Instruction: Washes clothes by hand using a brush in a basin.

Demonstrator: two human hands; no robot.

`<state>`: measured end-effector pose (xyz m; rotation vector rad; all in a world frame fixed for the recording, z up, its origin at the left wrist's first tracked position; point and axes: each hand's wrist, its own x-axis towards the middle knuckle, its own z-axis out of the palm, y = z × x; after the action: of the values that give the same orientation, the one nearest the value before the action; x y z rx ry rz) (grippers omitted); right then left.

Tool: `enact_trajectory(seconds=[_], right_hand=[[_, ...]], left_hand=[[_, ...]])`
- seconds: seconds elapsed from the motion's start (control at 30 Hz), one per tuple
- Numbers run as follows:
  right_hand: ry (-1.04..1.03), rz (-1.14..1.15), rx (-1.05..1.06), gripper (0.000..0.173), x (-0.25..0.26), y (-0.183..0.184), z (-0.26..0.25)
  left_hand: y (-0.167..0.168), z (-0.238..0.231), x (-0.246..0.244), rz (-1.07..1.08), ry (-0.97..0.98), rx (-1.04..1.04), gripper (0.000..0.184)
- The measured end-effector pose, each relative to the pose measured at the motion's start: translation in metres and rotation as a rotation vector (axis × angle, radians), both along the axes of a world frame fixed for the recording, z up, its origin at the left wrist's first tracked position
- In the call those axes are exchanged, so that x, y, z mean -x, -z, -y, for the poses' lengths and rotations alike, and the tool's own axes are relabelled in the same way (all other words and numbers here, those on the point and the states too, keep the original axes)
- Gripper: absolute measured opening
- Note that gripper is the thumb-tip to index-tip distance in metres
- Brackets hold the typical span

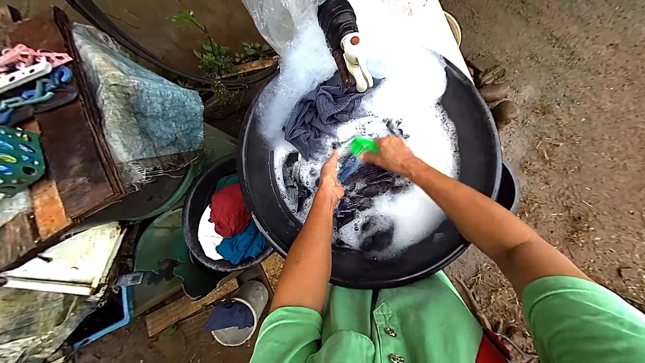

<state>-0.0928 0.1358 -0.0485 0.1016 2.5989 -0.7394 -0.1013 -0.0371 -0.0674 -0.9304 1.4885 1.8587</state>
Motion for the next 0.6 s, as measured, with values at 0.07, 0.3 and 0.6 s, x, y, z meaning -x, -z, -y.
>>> enact_trajectory(seconds=[0.07, 0.3, 0.6], right_hand=[[0.147, 0.011, -0.082, 0.053, 0.01, 0.004, -0.04], [0.166, -0.072, -0.004, 0.056, 0.002, -0.03, -0.018], [0.337, 0.011, -0.127, 0.055, 0.017, -0.004, -0.068]], left_hand=[[-0.005, -0.003, 0.001, -0.009, 0.014, -0.008, 0.057], [-0.005, -0.003, 0.001, 0.006, 0.018, 0.039, 0.06], [-0.006, -0.002, 0.0, -0.005, 0.023, 0.054, 0.059]])
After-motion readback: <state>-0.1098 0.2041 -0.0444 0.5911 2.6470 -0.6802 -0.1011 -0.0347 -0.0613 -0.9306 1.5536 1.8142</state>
